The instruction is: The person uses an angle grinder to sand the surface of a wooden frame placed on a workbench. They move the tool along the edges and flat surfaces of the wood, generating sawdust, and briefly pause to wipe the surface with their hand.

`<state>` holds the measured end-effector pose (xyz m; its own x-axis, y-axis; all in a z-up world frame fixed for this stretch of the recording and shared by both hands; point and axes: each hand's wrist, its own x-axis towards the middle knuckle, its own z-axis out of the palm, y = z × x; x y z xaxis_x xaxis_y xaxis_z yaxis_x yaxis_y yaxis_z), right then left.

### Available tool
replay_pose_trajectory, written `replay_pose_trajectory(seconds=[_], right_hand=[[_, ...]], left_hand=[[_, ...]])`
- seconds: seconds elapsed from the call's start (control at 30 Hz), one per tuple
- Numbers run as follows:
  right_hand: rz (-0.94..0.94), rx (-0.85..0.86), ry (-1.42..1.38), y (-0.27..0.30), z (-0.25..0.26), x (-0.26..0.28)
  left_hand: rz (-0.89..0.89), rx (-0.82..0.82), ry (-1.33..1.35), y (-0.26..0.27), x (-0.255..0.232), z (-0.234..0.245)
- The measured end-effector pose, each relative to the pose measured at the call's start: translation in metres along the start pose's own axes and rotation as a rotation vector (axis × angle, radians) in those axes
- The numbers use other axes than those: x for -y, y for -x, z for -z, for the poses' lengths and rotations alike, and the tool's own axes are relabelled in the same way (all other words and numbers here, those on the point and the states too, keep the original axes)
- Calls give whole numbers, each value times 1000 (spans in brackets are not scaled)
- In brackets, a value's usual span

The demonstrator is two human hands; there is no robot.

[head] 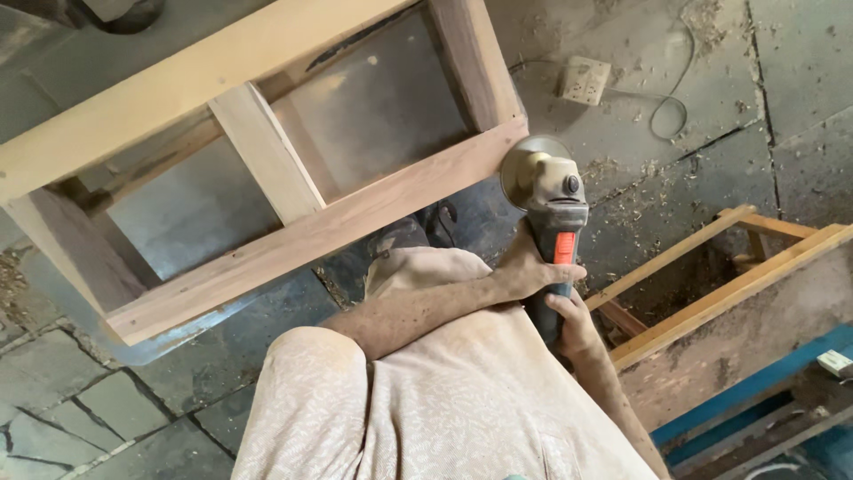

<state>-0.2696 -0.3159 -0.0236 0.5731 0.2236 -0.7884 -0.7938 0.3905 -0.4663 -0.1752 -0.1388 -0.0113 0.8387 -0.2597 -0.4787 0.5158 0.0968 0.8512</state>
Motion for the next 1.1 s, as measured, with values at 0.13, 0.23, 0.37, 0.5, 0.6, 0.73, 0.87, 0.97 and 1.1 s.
replay_pose_trajectory(seconds=[0.13,0.23,0.37,0.5,0.6,0.73,0.87,0.97,1.1], right_hand=[[-12,20,30,-33,-24,23],[5,93,87,-68,-65,60],[53,250,132,-121,-126,122],[57,153,227,-166,-174,168],[39,142,260,-178,-196,171],[-18,119,275,-172,-201,156],[-35,169,248,-151,-184,141],[-47,177,257,-140,-171,131],[-38,189,272,-129,-158,120]], left_hand=[[-123,-51,101,-20,-16,25],[-220,-88,85,-54,-46,57],[-200,-5,284,-114,-93,107],[-178,-110,266,-164,-124,147],[-290,-193,301,-160,-128,167],[-189,-264,264,-131,-125,172],[-83,-185,579,-103,-116,154],[-164,-143,532,-97,-105,147],[-216,-105,424,-86,-89,140]])
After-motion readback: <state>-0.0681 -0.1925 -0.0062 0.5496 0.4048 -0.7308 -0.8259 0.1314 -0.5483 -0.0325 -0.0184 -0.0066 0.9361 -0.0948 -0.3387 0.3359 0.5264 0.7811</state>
